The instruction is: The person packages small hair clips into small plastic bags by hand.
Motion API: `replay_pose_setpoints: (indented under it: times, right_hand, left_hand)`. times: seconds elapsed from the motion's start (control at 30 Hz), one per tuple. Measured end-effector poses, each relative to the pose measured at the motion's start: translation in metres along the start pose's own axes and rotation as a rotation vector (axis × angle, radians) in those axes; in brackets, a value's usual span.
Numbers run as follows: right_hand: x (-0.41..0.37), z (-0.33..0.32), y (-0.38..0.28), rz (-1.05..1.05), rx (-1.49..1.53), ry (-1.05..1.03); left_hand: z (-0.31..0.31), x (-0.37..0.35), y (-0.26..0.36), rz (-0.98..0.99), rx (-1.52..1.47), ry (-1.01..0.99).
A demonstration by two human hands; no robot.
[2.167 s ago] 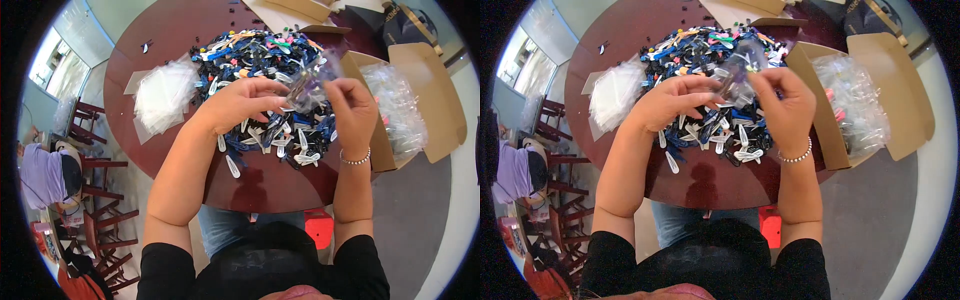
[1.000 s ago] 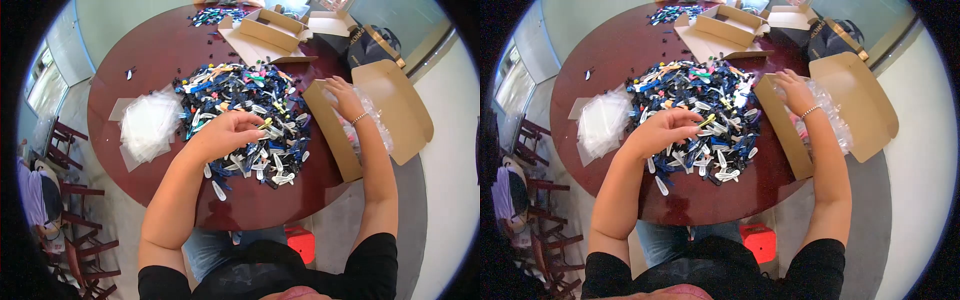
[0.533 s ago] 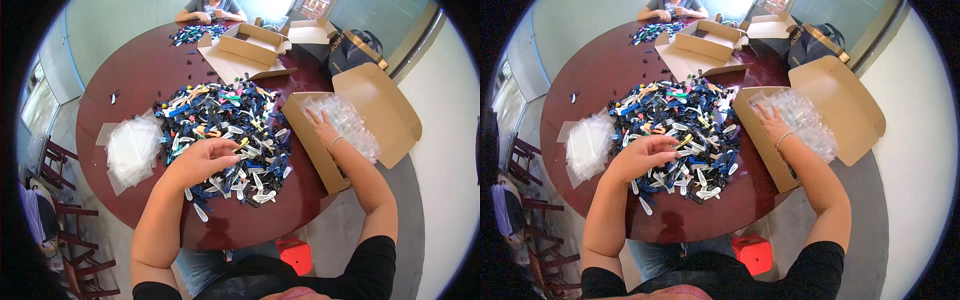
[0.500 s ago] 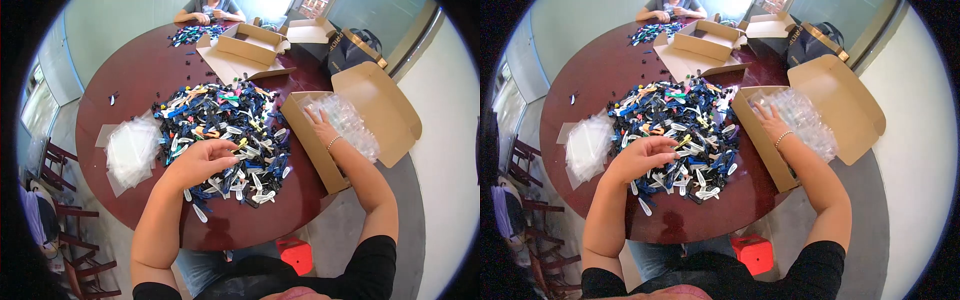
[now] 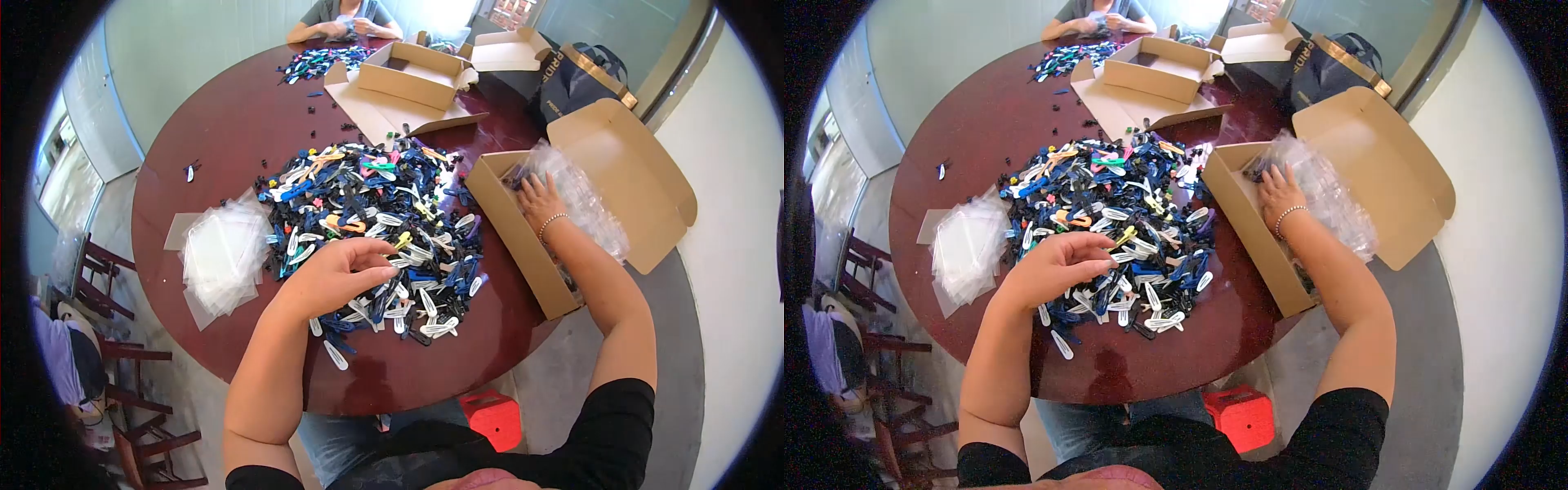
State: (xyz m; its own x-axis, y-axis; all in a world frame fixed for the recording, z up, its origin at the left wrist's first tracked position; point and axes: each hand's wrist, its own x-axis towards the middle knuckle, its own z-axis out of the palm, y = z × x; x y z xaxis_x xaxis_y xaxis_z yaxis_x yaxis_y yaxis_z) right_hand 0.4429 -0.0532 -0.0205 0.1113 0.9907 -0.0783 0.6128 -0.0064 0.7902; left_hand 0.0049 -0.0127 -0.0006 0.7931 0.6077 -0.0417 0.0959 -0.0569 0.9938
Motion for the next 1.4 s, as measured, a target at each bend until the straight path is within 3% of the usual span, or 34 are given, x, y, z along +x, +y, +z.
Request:
replay_pose_setpoints:
  times: [0.07,0.17,0.27,0.33,0.43,0.5,0.53,0.6,0.73,0.83,0.93,1.0,1.03,1.13,1.17,1.2,1.23,1.3,1.4]
  right_hand:
    - [0.008,0.012,0.001,0.013,0.023,-0.005]
    - [0.003,0.018,0.016,0.018,0.491,-0.057]
    - [0.008,0.059,0.030,-0.023,0.345,0.070]
    - [-0.001,-0.020,0.015,0.044,0.311,-0.085]
    - [0.038,0.084,0.033,-0.042,0.235,0.073]
    - [0.057,0.127,0.036,-0.190,-0.145,0.651]
    - [0.057,0.105,0.034,-0.199,-0.143,0.674]
    - [0.018,0.003,0.023,-0.031,0.296,-0.165]
    - [0.003,-0.027,0.021,-0.046,0.275,-0.164]
    - [-0.008,-0.056,0.027,0.054,0.244,0.045]
    - [-0.006,-0.080,0.038,0.111,0.328,0.258]
    - [0.000,-0.092,0.038,-0.027,0.450,0.624]
    - [0.002,-0.115,0.028,-0.096,0.521,0.712]
    - [-0.010,-0.208,-0.036,-0.354,0.732,0.892]
    - [-0.005,-0.222,-0.057,-0.447,0.777,0.982]
    - [-0.001,-0.236,-0.080,-0.516,0.812,0.983]
    - [0.000,-0.258,-0.101,-0.628,0.722,0.952]
    - [0.015,-0.277,-0.144,-0.793,0.912,0.977]
    - [0.038,-0.310,-0.205,-0.844,0.830,0.944]
  left_hand:
    - [-0.002,0.002,-0.002,0.022,0.054,-0.057]
    - [0.000,0.002,0.001,0.062,0.123,-0.055]
    - [0.001,0.001,-0.001,0.204,0.231,-0.012]
    - [-0.001,0.002,-0.005,0.236,0.258,0.007]
    - [0.000,0.005,-0.012,0.263,0.317,0.049]
    - [0.001,0.009,-0.017,0.245,0.309,0.053]
    - [-0.001,0.007,-0.013,0.245,0.304,0.043]
    - [-0.002,0.004,-0.009,0.251,0.313,0.052]
    - [-0.004,-0.001,-0.007,0.263,0.278,0.048]
    - [0.002,0.010,-0.014,0.329,0.364,0.067]
    - [0.006,0.007,-0.014,0.367,0.252,0.168]
    - [0.006,0.007,-0.006,0.416,0.223,0.280]
    - [0.011,0.004,-0.003,0.461,0.131,0.444]
    - [0.011,-0.006,0.010,0.563,0.182,0.593]
    - [0.011,-0.008,0.011,0.708,0.242,0.675]
    - [0.011,-0.010,0.013,0.853,0.302,0.757]
    - [0.009,-0.011,0.015,0.864,0.298,0.759]
    - [0.006,-0.010,0.019,1.230,0.384,0.969]
    - [0.009,-0.011,0.017,1.179,0.309,0.940]
